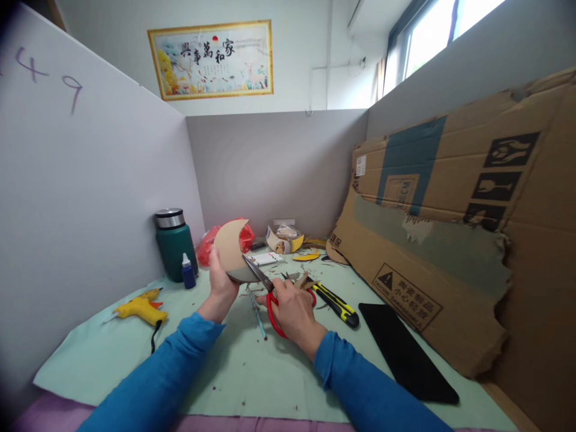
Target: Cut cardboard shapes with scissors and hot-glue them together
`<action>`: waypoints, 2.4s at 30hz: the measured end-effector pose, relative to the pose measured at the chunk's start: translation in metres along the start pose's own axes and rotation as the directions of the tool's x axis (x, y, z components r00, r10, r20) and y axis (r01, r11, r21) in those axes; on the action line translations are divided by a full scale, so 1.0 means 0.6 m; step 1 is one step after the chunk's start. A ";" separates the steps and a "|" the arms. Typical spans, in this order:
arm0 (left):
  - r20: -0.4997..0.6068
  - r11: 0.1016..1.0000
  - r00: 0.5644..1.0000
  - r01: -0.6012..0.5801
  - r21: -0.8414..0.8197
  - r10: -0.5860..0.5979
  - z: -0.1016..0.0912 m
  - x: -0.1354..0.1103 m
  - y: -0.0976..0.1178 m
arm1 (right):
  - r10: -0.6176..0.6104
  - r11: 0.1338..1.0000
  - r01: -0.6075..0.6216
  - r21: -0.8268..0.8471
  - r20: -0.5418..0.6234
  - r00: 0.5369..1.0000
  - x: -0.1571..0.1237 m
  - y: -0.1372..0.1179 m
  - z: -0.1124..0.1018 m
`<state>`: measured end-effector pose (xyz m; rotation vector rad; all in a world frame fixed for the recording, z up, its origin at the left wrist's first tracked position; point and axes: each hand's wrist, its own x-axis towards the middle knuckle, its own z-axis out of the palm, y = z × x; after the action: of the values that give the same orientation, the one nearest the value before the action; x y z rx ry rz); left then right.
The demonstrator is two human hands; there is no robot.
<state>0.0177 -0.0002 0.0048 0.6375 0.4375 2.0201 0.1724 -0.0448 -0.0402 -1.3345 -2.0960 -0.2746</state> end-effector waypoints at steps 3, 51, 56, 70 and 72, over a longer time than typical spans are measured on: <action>0.006 1.000 1.000 -0.017 -0.006 0.017 0.003 -0.004 0.000 | 0.001 1.000 -0.001 0.006 0.005 1.000 -0.001 -0.004 -0.003; 0.022 0.993 0.998 -0.057 0.104 0.055 0.005 -0.024 -0.009 | 0.027 0.999 -0.027 0.020 -0.006 1.000 -0.002 -0.006 0.012; 0.028 0.992 0.997 -0.068 0.107 0.065 0.005 -0.022 -0.013 | 0.037 0.999 -0.037 0.015 -0.023 0.999 -0.003 -0.007 0.017; 0.039 0.989 0.996 -0.087 0.119 0.083 0.002 -0.021 -0.014 | 0.043 0.999 -0.044 -0.027 -0.038 0.998 -0.003 -0.011 0.013; 0.033 0.988 0.995 -0.096 0.125 0.093 0.001 -0.020 -0.014 | 0.048 0.998 -0.049 -0.032 -0.035 0.998 -0.003 -0.011 0.014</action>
<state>0.0291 -0.0065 -0.0024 0.7748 0.5311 2.0830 0.1638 -0.0452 -0.0466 -1.3887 -2.0356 -0.3109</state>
